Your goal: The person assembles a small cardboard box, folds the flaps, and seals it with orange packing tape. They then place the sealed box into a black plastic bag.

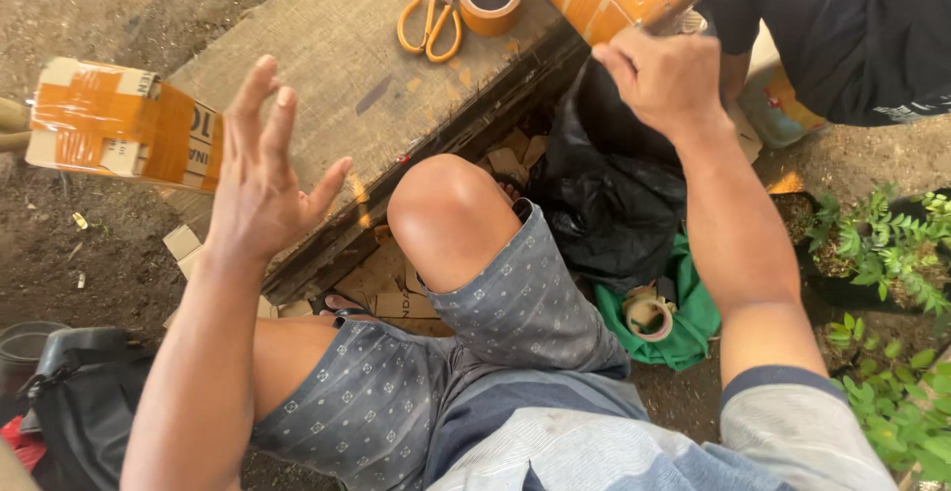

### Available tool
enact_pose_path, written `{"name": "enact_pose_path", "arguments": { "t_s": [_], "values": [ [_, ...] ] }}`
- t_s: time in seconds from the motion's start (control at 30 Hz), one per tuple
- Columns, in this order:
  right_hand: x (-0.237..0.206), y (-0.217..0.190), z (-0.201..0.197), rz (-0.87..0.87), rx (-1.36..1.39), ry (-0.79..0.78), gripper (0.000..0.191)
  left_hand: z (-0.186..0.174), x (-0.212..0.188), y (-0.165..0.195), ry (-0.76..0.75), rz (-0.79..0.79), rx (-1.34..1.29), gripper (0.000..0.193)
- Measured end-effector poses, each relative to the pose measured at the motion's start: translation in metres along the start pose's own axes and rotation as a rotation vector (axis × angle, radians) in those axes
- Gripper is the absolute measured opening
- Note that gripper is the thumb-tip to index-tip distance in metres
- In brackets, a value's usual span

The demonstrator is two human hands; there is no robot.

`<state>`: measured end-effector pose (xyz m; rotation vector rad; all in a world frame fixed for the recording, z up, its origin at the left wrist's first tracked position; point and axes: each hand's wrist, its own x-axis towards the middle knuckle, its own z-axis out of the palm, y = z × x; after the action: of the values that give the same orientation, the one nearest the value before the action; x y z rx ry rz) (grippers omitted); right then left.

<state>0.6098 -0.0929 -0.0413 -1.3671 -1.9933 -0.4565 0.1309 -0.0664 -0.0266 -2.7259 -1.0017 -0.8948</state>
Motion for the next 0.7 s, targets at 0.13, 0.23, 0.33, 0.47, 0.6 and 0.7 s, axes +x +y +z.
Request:
{"name": "enact_pose_path", "arguments": {
  "t_s": [0.13,0.23,0.33,0.47,0.6,0.7],
  "values": [
    [0.051,-0.023,-0.034,-0.160,0.010,0.170,0.023,-0.010,0.011,0.012,0.043,0.001,-0.123,0.117],
    [0.082,-0.056,-0.039,-0.264,0.105,0.365,0.024,-0.020,0.019,0.023,-0.005,-0.090,-0.257,0.130],
    [0.129,-0.099,-0.045,-0.364,0.290,0.312,0.022,-0.024,0.021,0.026,0.026,-0.124,-0.382,0.141],
    [0.192,-0.195,-0.044,-0.518,0.543,-0.091,0.022,-0.011,0.007,0.022,0.233,-0.086,-0.649,0.147],
    [0.229,-0.273,-0.030,-0.717,0.732,-0.344,0.022,0.001,-0.024,0.006,0.336,-0.306,-1.094,0.060],
    [0.232,-0.255,-0.021,-0.835,0.719,-0.021,0.035,-0.019,-0.068,-0.027,0.543,-0.499,-0.492,0.037]
  ]
}}
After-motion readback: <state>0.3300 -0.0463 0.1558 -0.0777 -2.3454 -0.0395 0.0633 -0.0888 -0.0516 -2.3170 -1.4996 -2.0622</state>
